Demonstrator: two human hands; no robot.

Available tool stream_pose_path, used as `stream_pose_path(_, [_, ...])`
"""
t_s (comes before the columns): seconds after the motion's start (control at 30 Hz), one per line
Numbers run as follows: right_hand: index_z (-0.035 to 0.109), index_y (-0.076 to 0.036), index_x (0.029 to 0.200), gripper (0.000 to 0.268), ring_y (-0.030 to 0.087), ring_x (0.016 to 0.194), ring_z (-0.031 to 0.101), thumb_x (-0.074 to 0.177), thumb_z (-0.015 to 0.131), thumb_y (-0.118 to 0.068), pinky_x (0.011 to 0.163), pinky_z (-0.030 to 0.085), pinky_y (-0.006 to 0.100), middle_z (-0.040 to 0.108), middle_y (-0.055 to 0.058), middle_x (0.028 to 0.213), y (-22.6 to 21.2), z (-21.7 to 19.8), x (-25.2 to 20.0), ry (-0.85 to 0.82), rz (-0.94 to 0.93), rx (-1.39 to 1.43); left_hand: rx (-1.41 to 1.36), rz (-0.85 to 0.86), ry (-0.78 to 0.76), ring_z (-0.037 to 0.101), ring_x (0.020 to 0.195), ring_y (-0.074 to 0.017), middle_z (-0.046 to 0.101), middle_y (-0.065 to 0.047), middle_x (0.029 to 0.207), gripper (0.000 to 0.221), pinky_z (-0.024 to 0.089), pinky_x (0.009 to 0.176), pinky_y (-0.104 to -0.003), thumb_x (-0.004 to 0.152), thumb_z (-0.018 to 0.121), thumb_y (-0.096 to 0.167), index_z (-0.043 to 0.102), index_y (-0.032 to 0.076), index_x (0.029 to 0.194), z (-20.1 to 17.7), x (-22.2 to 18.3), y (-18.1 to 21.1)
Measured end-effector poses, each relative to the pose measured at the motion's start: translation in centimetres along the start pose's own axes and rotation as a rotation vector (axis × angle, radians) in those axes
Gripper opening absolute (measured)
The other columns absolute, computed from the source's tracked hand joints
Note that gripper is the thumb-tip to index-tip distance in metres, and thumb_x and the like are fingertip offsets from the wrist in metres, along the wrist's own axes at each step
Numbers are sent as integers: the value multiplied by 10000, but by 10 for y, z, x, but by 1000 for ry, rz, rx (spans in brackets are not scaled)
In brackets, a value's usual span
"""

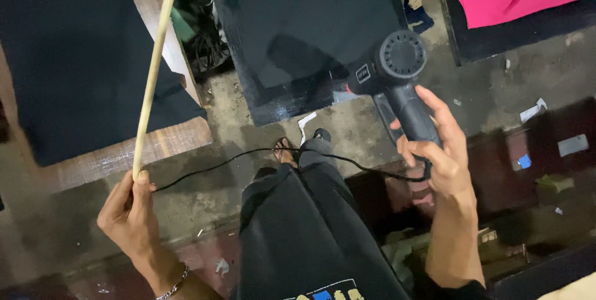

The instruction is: Using a handheld heat gun to dry ink on screen-printed fabric pieces across multiple stations on a production floor.

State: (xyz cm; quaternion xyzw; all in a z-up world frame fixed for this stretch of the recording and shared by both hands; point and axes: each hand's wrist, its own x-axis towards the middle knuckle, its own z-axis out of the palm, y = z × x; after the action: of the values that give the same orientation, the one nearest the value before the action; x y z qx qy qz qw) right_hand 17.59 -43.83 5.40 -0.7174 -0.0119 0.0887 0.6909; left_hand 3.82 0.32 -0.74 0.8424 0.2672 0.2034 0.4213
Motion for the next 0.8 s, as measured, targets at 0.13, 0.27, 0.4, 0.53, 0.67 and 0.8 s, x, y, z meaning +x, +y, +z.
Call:
stream_pose_path(0.13, [339, -22, 1571, 792, 193, 460, 454, 790, 462, 11, 585, 454, 361, 627, 315, 1014, 1, -2, 3, -32, -8, 0, -21, -32, -3, 379, 685, -80, 576, -31, 779, 272, 278, 608, -252, 1117, 713, 172, 742, -28, 1299, 3, 1, 2])
stream_pose_path(0.27, [342, -25, 1567, 792, 175, 454, 404, 784, 449, 31, 579, 438, 345, 606, 308, 954, -1, 2, 1, 26, -7, -4, -21, -28, -14, 334, 674, -67, 491, 15, 733, 181, 243, 621, -252, 1125, 711, 164, 767, -2, 1171, 2, 1, -4])
stream_pose_path(0.4, [363, -5, 1557, 812, 182, 452, 424, 754, 480, -10, 562, 438, 338, 607, 297, 935, -2, -5, 0, 47, 10, -40, 2, -7, -23, 348, 678, -74, 520, 6, 739, 224, 249, 630, -251, 1125, 706, 198, 767, 1, 1212, 1, 3, -8])
stream_pose_path(0.53, [372, -43, 1556, 806, 188, 466, 411, 754, 448, -19, 568, 404, 338, 610, 265, 942, -6, 2, 2, 102, 26, -62, 4, -18, -47, 351, 691, -82, 507, -1, 734, 211, 244, 650, -260, 1129, 707, 211, 772, 11, 1120, 2, 4, 1])
stream_pose_path(0.67, [373, -39, 1568, 817, 176, 451, 407, 756, 451, -2, 581, 417, 349, 591, 310, 956, 4, -13, -2, 63, -10, -40, 19, 27, -31, 359, 666, -75, 553, -15, 750, 190, 257, 624, -255, 1131, 712, 151, 776, -20, 1183, 2, 6, -13])
stream_pose_path(0.8, [376, -24, 1557, 816, 200, 518, 442, 747, 470, -12, 599, 432, 336, 518, 255, 745, 7, -10, 1, 148, -17, 20, -7, -12, -27, 356, 675, -79, 524, -6, 741, 165, 247, 628, -260, 1121, 722, 147, 774, -7, 1150, 3, 4, -13])
